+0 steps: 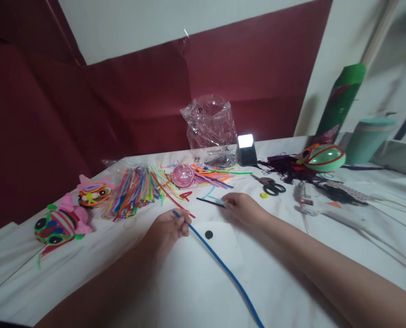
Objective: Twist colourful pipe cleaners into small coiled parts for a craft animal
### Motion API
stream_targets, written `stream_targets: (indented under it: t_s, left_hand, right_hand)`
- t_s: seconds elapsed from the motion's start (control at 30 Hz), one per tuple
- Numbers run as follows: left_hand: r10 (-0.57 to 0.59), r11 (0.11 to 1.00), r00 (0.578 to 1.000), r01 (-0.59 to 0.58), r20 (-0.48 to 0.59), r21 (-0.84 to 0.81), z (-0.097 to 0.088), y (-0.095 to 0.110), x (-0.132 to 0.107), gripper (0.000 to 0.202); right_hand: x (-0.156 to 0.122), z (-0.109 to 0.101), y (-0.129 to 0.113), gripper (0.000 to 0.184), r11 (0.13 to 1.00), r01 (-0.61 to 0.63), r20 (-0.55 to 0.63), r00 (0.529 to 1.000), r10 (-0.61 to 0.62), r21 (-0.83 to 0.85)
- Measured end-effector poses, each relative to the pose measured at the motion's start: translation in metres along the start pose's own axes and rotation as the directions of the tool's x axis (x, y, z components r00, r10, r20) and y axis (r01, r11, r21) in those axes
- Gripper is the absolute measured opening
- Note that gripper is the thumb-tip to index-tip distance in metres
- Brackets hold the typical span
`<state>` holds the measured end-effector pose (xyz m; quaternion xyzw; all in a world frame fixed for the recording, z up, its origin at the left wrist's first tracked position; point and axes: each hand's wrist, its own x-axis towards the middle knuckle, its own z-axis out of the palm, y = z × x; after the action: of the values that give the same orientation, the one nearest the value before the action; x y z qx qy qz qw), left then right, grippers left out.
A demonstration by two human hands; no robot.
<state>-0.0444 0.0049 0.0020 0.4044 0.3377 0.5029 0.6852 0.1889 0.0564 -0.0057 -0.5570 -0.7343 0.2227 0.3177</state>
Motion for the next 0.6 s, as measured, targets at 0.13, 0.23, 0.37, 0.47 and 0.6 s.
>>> stream_targets:
  t_s: [0.13,0.23,0.37,0.47,0.6]
  left_hand:
    - [-0.007,1.000,1.000,0.006,0.014,0.029,0.003,0.001,-0.001,0.021]
    - [0.017,1.000,1.000,-0.017,-0.002,0.012,0.004,0.002,-0.001,0.019]
    - [0.004,1.000,0.999,-0.005,0.046,0.011,0.006,0.003,-0.002,0.021]
    - [-0.018,0.999,0.997,0.015,0.080,0.038,0.006,0.002,-0.003,0.025]
    - [-0.012,0.999,0.998,0.009,0.066,0.041,0.005,0.004,-0.003,0.027]
  right_hand:
    - [-0.006,-0.003,-0.008,0.026,0.990,0.098,0.024,0.995,-0.096,-0.100]
    - [-0.023,0.004,-0.034,0.035,0.985,0.109,0.232,0.963,-0.137,0.130]
    - [-0.044,0.019,-0.056,0.039,0.911,0.018,0.445,0.869,-0.219,0.412]
    - [-0.052,0.025,-0.057,0.037,0.886,-0.064,0.538,0.814,-0.221,0.460]
    - [-0.043,0.016,-0.053,0.033,0.895,-0.053,0.579,0.779,-0.241,0.444]
